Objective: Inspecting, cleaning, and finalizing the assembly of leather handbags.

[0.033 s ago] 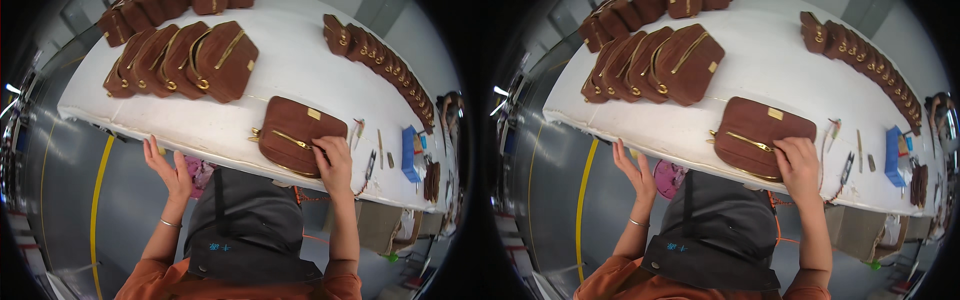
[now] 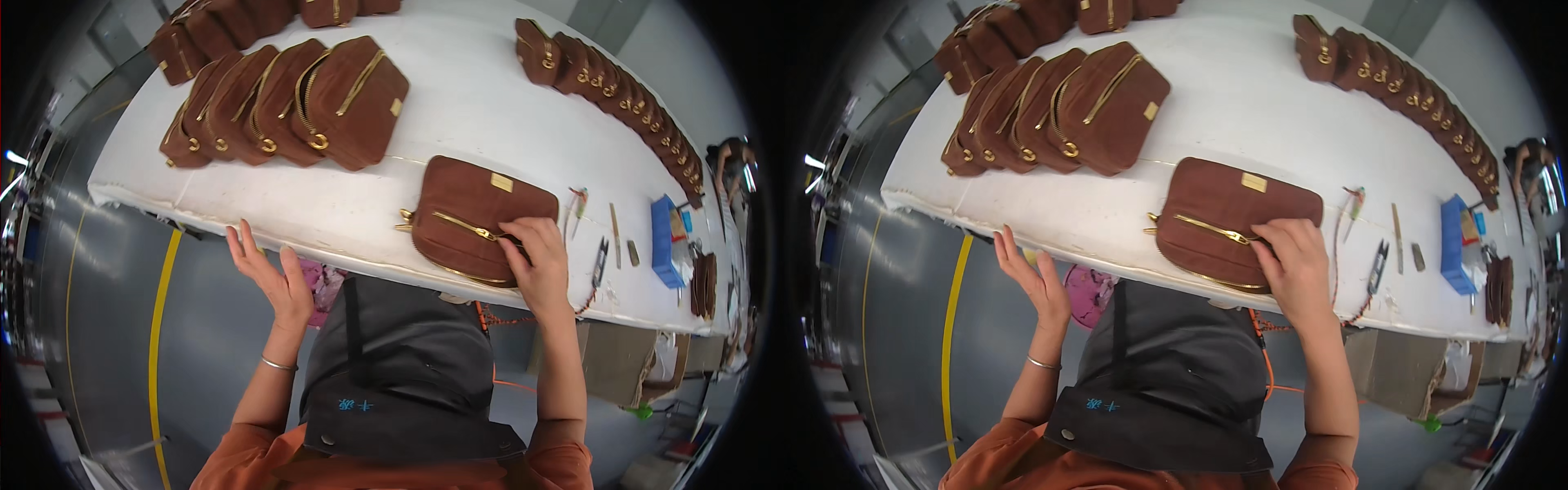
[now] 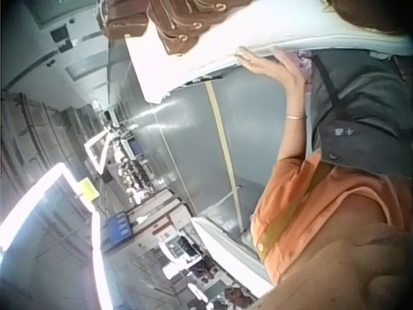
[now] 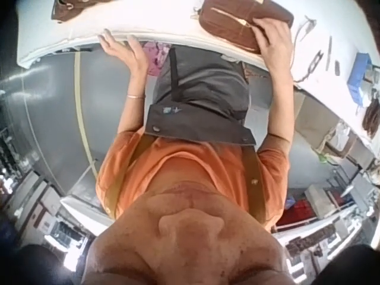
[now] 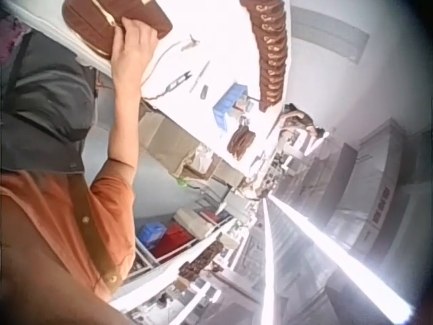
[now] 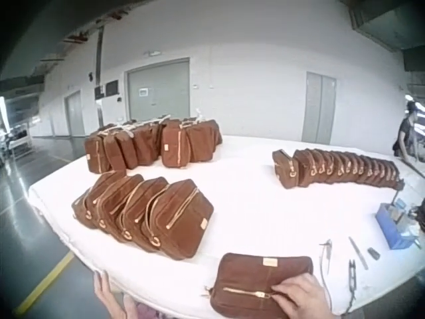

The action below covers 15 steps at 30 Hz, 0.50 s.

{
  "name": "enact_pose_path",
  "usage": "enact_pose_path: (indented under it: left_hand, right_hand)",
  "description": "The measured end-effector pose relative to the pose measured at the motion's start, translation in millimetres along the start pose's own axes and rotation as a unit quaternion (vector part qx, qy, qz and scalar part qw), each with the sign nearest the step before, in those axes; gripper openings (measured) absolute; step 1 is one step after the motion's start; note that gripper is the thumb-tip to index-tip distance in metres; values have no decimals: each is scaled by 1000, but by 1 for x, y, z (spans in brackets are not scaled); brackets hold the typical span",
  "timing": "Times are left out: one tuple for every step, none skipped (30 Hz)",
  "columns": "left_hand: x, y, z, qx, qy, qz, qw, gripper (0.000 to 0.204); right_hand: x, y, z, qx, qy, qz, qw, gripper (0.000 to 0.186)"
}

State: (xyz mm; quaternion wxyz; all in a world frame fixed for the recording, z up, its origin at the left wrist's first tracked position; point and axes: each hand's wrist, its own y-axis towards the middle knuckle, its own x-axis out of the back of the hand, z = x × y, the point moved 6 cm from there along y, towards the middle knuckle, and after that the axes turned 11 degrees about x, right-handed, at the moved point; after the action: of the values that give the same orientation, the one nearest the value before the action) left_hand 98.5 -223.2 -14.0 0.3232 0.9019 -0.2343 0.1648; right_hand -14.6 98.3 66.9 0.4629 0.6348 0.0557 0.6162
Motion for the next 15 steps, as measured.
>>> enact_pose_path:
  left_hand:
    - [-9,2,-9,-21,-1,5,1000,69]
    - [-16,3,-18,-43,0,7,999,69]
    - [-30,1,-15,-59,9,14,998,74]
    - [-39,-2,-7,-65,2,17,998,74]
    - [-42,-7,4,-87,3,9,996,77]
    - [-45,-10,17,-110,4,0,994,79]
    - [-43,-15,36,-99,24,-2,995,84]
    - [-42,-25,48,-105,20,4,994,84]
    - [-43,-32,64,-54,72,46,995,86]
    - [-45,-41,84,-3,120,88,989,88]
    - [-37,-57,117,28,212,107,971,79]
    - [-22,-69,153,70,284,121,949,70]
    - [-11,-68,160,65,285,120,949,70]
    - [-1,-68,166,138,187,181,956,55]
    - [4,-69,170,209,84,239,944,41]
  right_hand:
    - [1,1,0,-9,-12,-3,1000,23]
    - [0,3,0,-11,7,10,1000,23]
    - [0,3,1,-13,27,24,999,24]
    - [3,2,1,-17,19,20,999,24]
    - [3,0,-1,-20,28,27,999,24]
    - [3,0,-3,-23,37,34,998,24]
    - [4,1,-3,-20,45,36,998,21]
    - [6,-1,-7,-27,41,32,998,21]
    - [5,-2,-10,-22,45,41,998,19]
    - [6,-3,-14,-18,46,50,998,16]
    - [5,-1,-18,-18,50,42,998,16]
    - [4,14,-2,0,39,66,997,13]
    - [0,15,-3,3,39,84,996,10]
    - [0,14,-5,1,41,81,996,10]
    - [-1,14,-7,0,39,85,996,9]
